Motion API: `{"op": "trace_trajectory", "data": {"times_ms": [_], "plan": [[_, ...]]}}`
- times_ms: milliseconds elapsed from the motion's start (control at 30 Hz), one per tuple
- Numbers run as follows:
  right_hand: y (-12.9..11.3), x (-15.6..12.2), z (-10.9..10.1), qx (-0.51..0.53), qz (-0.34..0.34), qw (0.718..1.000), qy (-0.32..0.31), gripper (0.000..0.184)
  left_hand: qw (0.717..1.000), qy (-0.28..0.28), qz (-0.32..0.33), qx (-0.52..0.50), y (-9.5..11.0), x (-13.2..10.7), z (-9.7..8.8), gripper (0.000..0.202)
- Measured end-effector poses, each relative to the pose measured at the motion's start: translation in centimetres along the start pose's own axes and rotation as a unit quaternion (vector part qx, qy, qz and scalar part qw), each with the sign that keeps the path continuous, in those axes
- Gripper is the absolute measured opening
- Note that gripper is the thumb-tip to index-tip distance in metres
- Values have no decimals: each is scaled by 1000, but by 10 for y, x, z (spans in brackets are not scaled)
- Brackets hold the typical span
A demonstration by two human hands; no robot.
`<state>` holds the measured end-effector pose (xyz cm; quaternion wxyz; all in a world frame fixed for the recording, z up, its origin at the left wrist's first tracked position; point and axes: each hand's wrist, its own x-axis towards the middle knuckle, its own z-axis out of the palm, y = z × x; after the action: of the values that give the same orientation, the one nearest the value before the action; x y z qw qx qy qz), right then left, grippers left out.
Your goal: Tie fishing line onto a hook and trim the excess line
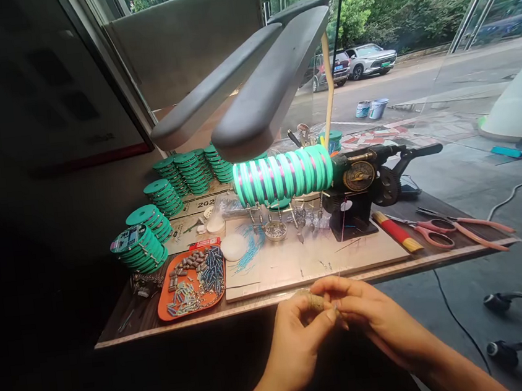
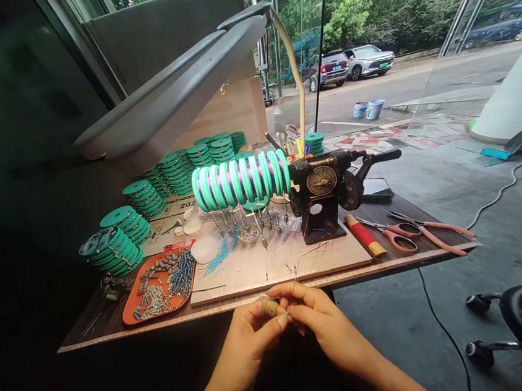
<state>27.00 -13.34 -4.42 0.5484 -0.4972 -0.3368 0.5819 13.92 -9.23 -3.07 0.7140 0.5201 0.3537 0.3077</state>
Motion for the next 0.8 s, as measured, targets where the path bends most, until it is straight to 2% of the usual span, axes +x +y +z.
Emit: {"op": "trace_trajectory", "data": {"times_ms": [67, 133, 167, 233, 300, 367, 467, 533, 600, 633, 667, 733, 800], "plan": [[-6, 3, 3, 107, 35, 992, -61, 14, 998, -24, 53, 17, 4, 0, -2, 14], [-10, 6, 7, 185, 28, 978, -98, 8, 995, -24, 99, -3, 5, 0, -2, 13], [-12, 8, 9, 206, 17, 972, -107, 7, 994, -19, 102, -43, 5, 0, -2, 13], [-12, 9, 14, 223, -3, 970, -99, 8, 984, -2, 55, -169, 3, -1, 1, 10], [-11, 8, 15, 218, -24, 973, -71, 9, 961, 16, -30, -274, 1, -2, 4, 6], [-10, 8, 12, 201, -46, 977, -53, 7, 945, 15, -102, -312, 0, -2, 7, 7], [-8, 8, 1, 153, -56, 984, -65, 7, 940, -13, -148, -307, 0, -2, 10, 10], [-5, 8, -8, 60, -71, 993, -67, 17, 940, -24, -168, -297, 0, -1, 9, 12], [4, 6, -18, -106, -133, 985, -34, 26, 940, -21, -184, -288, -2, 0, 9, 13], [9, 3, -22, -198, -185, 963, -4, 28, 940, -17, -189, -284, -3, 1, 8, 13], [16, 0, -26, -281, -247, 927, 28, 28, 942, -14, -191, -277, -4, 2, 8, 14], [28, -8, -31, -396, -377, 834, 78, 20, 950, -9, -188, -249, -5, 3, 8, 14], [32, -18, -33, -477, -466, 740, 88, 14, 968, 3, -170, -183, -6, 4, 9, 15]]}}
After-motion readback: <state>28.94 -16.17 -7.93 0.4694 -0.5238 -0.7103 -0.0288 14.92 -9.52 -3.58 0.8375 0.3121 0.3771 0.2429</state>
